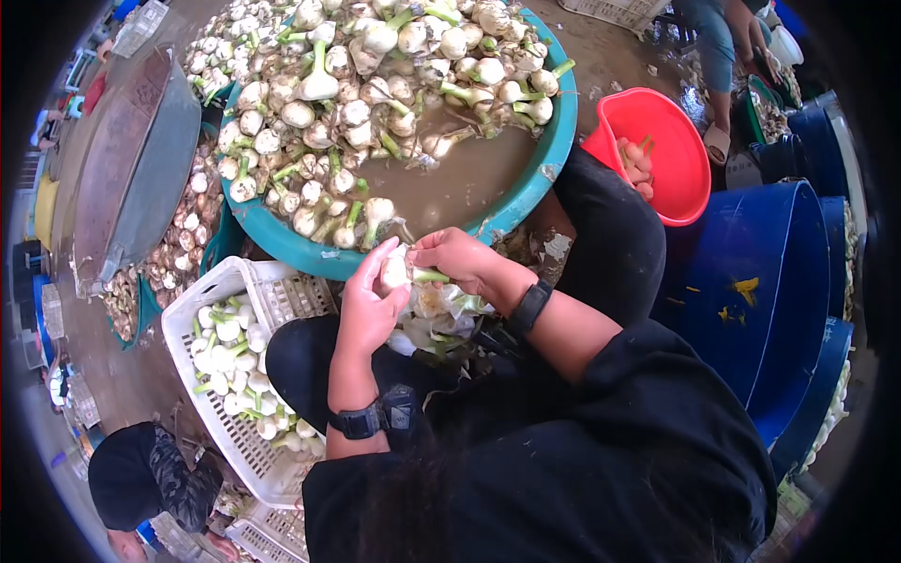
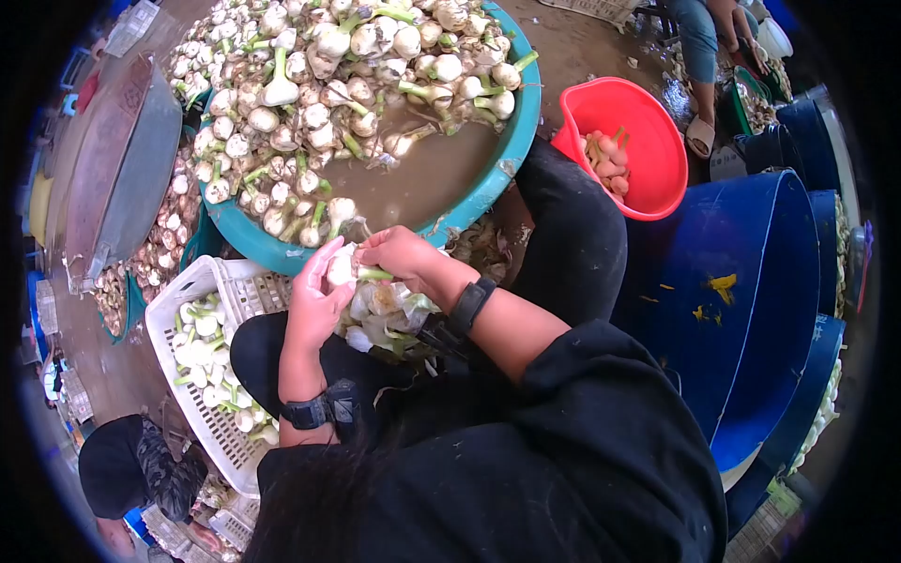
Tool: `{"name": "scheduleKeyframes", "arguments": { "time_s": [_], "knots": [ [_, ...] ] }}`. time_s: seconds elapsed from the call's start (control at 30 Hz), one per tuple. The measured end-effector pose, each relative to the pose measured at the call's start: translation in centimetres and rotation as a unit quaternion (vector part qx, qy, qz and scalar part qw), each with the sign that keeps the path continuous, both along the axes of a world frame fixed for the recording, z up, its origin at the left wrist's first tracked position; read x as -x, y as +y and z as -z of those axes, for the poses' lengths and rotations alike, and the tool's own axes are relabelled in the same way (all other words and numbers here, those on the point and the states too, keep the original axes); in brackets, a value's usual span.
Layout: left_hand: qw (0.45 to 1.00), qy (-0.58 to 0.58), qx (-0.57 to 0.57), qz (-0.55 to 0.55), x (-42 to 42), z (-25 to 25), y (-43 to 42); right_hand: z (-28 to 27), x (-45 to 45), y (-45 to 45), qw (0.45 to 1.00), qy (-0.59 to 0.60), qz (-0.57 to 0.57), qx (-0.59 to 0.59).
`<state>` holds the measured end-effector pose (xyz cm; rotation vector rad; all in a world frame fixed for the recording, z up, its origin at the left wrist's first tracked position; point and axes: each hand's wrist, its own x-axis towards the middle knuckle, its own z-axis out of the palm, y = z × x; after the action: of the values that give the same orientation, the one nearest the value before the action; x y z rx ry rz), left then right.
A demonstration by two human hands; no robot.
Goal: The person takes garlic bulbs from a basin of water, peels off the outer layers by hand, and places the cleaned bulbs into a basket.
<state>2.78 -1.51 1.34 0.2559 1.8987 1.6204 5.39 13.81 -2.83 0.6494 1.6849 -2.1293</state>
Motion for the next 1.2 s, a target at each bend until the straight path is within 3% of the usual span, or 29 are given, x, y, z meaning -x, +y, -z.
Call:
{"name": "scheduleKeyframes", "arguments": {
  "time_s": [0.03, 0.07, 0.1, 0.17, 0.2, 0.23, 0.27, 0.3, 0.33, 0.37, 0.4, 0.43, 0.47, 0.53, 0.57, 0.63, 0.67, 0.7, 0.77, 0.8, 0.9, 0.93, 0.97, 1.03, 1.2],
  "knots": [
    [0.999, 0.025, -0.032, -0.012, -0.2, -0.4, 0.1, 0.2, 0.1, 0.1, 0.979, -0.069, 0.022, 0.193],
    [0.981, 0.187, 0.022, 0.034, 0.2, 0.8, -0.4, 0.3, -0.3, 0.2, 0.971, -0.083, 0.016, 0.222],
    [0.981, 0.187, 0.022, 0.035, 0.3, 0.4, -0.3, 0.0, -0.4, 0.2, 0.971, -0.083, 0.017, 0.222],
    [0.860, 0.472, 0.155, 0.118, 0.4, -0.5, -0.2, -0.4, -0.6, 0.2, 0.964, -0.068, 0.050, 0.254],
    [0.859, 0.479, 0.141, 0.112, 0.2, -0.2, -0.2, -0.8, -0.8, 0.1, 0.964, -0.068, 0.050, 0.254],
    [0.859, 0.479, 0.141, 0.112, -0.2, 0.5, 0.0, -1.3, -1.0, 0.0, 0.955, -0.022, 0.074, 0.285],
    [0.959, 0.279, -0.003, -0.053, -0.8, 1.3, 0.3, -1.7, -1.3, -0.1, 0.943, 0.025, 0.099, 0.316],
    [0.964, 0.054, -0.147, -0.213, -0.9, 1.6, 0.4, -2.2, -1.9, -0.2, 0.943, 0.027, 0.098, 0.317],
    [0.898, -0.138, -0.280, -0.309, -0.3, 1.1, 0.2, -2.6, -2.9, -0.1, 0.976, 0.132, 0.025, 0.173],
    [0.861, -0.197, -0.316, -0.346, 0.2, 2.2, -0.6, -2.8, -3.8, -0.1, 0.971, 0.233, -0.048, 0.023],
    [0.848, -0.226, -0.316, -0.360, 0.5, 2.4, -1.0, -1.9, -4.6, -0.1, 0.932, 0.332, -0.119, -0.080],
    [0.833, -0.255, -0.317, -0.375, 0.7, 2.3, -1.2, -1.9, -5.4, 0.4, 0.932, 0.334, -0.120, -0.079],
    [0.833, -0.255, -0.316, -0.376, 0.6, 2.3, -1.4, -1.9, -6.3, 0.9, 0.897, 0.284, -0.229, -0.249],
    [0.864, -0.230, -0.240, -0.377, 0.2, 1.7, -1.5, -2.6, -6.2, 1.2, 0.745, 0.102, -0.435, -0.496],
    [0.865, -0.231, -0.240, -0.376, 0.1, 1.4, -1.2, -3.2, -6.2, 1.2, 0.745, 0.101, -0.434, -0.496],
    [0.901, -0.109, -0.144, -0.394, -0.4, 1.0, -0.2, -4.9, -5.9, 1.4, 0.804, 0.266, -0.205, -0.491],
    [0.913, -0.036, -0.122, -0.388, -0.6, 1.0, 0.0, -5.2, -5.1, 0.9, 0.802, 0.315, -0.119, -0.493],
    [0.914, -0.037, -0.123, -0.385, -0.8, 0.9, 0.2, -6.1, -4.1, 0.5, 0.802, 0.313, -0.116, -0.495],
    [0.919, 0.257, -0.013, -0.297, -1.2, 0.8, 0.5, -7.8, -2.4, 0.0, 0.926, 0.206, -0.048, -0.312],
    [0.889, 0.372, 0.028, -0.265, -1.2, 0.6, 0.8, -7.6, -1.6, -0.3, 0.926, 0.205, -0.046, -0.312],
    [0.891, 0.361, 0.029, -0.273, -1.9, 0.4, 0.9, -5.6, -0.9, -0.9, 0.964, 0.159, -0.043, -0.208],
    [0.907, 0.287, 0.007, -0.308, -1.9, 0.6, 0.8, -4.8, -1.0, -1.0, 0.984, 0.150, -0.025, -0.088],
    [0.907, 0.288, 0.008, -0.308, -1.9, 0.6, 0.8, -4.0, -1.2, -1.1, 0.990, 0.139, -0.007, 0.032],
    [0.912, 0.132, -0.106, -0.373, -2.0, 0.5, 1.0, -3.1, -2.1, -1.0, 0.994, 0.111, -0.018, 0.007],
    [0.913, 0.244, -0.055, -0.321, -2.2, 0.7, 0.9, -5.2, -1.9, -0.7, 0.989, 0.112, 0.013, -0.096]
  ]
}}
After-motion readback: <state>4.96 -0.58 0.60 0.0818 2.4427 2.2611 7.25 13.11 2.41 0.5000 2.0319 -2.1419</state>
